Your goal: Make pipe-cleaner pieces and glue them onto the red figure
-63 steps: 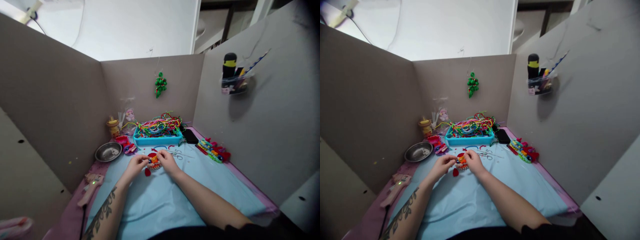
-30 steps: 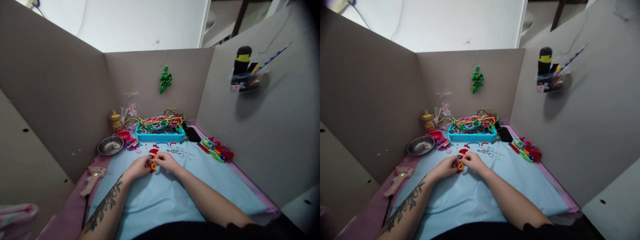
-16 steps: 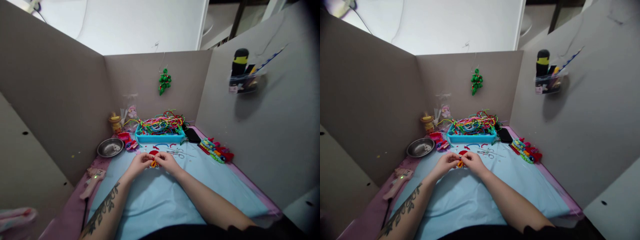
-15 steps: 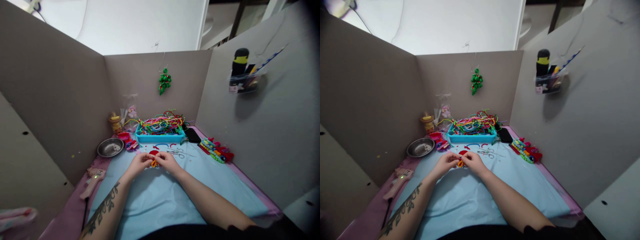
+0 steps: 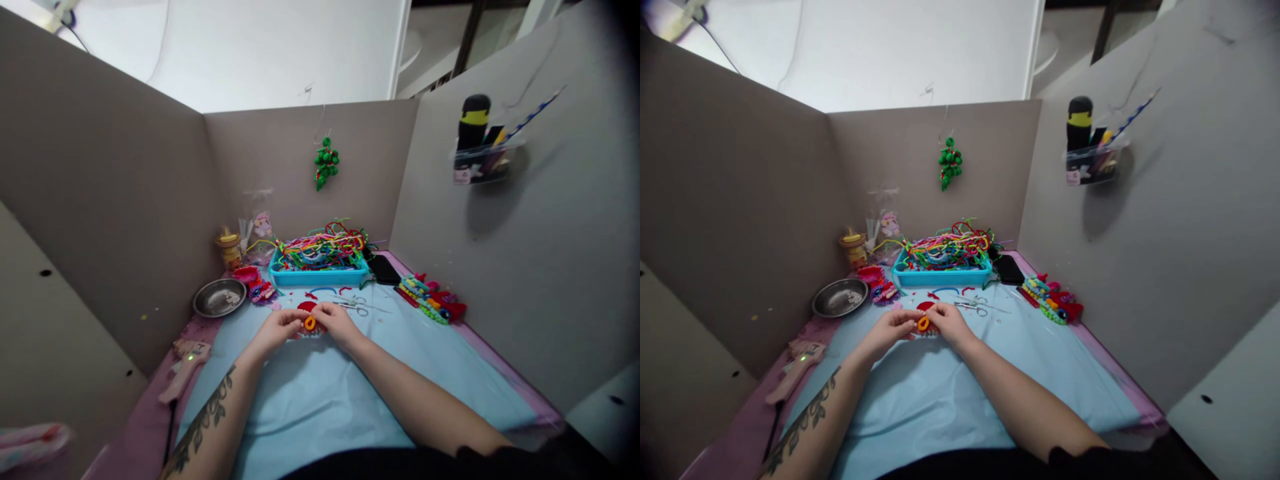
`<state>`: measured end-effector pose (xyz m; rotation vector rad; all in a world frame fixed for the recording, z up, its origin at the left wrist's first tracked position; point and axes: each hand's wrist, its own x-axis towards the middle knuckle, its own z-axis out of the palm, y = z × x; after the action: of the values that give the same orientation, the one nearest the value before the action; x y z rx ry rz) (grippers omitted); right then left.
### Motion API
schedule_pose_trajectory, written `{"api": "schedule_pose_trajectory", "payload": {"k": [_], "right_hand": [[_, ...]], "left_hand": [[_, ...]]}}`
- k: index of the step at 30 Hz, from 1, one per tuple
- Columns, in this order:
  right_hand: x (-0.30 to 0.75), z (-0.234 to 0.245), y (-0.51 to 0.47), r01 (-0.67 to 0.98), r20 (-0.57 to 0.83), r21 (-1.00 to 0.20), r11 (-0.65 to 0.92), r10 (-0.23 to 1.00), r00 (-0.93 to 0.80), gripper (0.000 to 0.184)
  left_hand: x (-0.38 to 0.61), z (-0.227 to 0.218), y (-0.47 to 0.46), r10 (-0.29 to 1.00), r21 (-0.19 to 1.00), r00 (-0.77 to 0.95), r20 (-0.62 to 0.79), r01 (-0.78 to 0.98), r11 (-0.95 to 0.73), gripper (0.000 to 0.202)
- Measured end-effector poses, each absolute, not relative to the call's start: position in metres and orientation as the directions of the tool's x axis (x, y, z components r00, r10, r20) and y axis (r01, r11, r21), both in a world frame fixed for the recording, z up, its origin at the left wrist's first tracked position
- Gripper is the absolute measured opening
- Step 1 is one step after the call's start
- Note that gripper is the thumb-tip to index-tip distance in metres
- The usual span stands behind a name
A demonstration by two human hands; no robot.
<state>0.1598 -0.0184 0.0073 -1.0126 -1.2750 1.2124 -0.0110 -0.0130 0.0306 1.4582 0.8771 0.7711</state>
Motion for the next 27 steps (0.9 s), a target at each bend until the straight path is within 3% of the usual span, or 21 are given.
{"api": "schedule_pose_trajectory", "payload": {"k": [8, 14, 27], "right_hand": [[0.158, 0.007, -0.020, -0.030, 0.233, -0.972, 0.232, 0.972, -0.043, 0.024], [0.163, 0.010, -0.016, -0.164, 0.192, -0.968, 0.191, 0.981, 0.013, 0.026], [0.157, 0.010, -0.022, 0.023, 0.259, -0.965, 0.261, 0.963, -0.070, 0.019]], "left_hand": [[-0.003, 0.023, -0.010, 0.905, 0.994, 0.418, 0.076, 0.038, -0.100, 0.034], [-0.003, 0.024, -0.010, 0.944, 0.980, 0.301, 0.138, 0.097, -0.175, 0.022], [0.002, 0.028, -0.015, 0.926, 0.946, 0.312, 0.211, 0.173, -0.274, 0.017]]}}
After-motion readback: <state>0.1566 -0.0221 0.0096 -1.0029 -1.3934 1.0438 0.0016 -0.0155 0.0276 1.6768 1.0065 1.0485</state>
